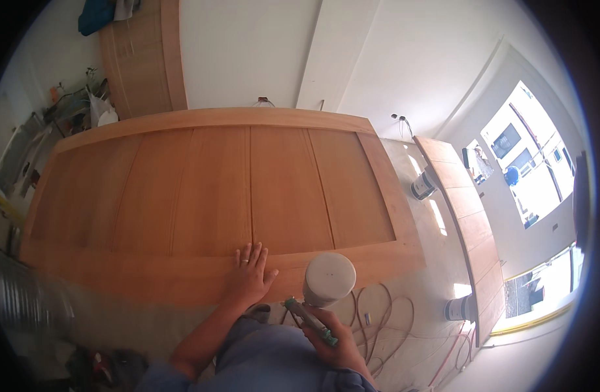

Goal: The person sprays a finish onto a large wooden door using a spray gun. They move the spray gun across the surface and occasionally touch the wood with their left hand to check the finish.

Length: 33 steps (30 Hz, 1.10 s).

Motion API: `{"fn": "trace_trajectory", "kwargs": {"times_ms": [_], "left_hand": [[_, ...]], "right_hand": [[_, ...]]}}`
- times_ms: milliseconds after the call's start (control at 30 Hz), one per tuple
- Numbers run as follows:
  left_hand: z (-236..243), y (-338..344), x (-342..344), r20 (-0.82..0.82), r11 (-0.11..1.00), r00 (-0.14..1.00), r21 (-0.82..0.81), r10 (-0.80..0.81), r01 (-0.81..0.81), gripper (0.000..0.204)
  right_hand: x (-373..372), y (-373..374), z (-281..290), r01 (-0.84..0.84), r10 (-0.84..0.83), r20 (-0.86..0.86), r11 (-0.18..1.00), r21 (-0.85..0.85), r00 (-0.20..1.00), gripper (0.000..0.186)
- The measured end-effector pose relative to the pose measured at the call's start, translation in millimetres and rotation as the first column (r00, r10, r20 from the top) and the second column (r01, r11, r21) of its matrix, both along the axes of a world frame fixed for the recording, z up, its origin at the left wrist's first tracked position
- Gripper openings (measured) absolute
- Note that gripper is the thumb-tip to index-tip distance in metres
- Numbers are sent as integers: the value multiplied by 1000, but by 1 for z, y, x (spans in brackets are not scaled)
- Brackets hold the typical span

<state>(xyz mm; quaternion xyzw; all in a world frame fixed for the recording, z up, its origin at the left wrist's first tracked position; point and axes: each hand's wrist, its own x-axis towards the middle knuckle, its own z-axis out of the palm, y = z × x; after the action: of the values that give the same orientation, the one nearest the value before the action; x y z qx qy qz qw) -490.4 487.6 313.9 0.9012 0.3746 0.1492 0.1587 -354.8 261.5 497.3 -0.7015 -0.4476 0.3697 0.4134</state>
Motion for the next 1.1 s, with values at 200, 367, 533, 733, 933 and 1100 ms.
{"fn": "trace_trajectory", "kwargs": {"times_ms": [200, 367, 533, 733, 933, 1100], "left_hand": [[-1, 0, 3, -10, 999, 1000, 43, 13, -13, 76], [1, 0, -7, -20, 995, 997, 67, 72, -71, 76], [-6, 1, -33, -33, 987, 988, 68, 148, -146, 82], [6, -2, -90, -157, 919, 909, -15, 387, -394, 95], [9, -36, -126, -306, 930, 881, 37, 360, -367, 100], [68, -99, -166, -425, 976, 903, -214, -63, -33, 87]], "right_hand": [[5, -6, -14, 59, -59, -1, 998, 32, 998, 48], [6, -1, -3, 155, -164, 72, 982, 110, 984, 47], [13, 6, 12, 273, -264, -158, 961, 37, 951, 46], [17, -3, -4, 167, -165, -80, 986, 26, 983, 51], [2, 0, 5, 83, -86, -73, 996, -41, 994, 47], [5, 5, -4, -33, 31, 41, 998, 47, 999, 53]]}}
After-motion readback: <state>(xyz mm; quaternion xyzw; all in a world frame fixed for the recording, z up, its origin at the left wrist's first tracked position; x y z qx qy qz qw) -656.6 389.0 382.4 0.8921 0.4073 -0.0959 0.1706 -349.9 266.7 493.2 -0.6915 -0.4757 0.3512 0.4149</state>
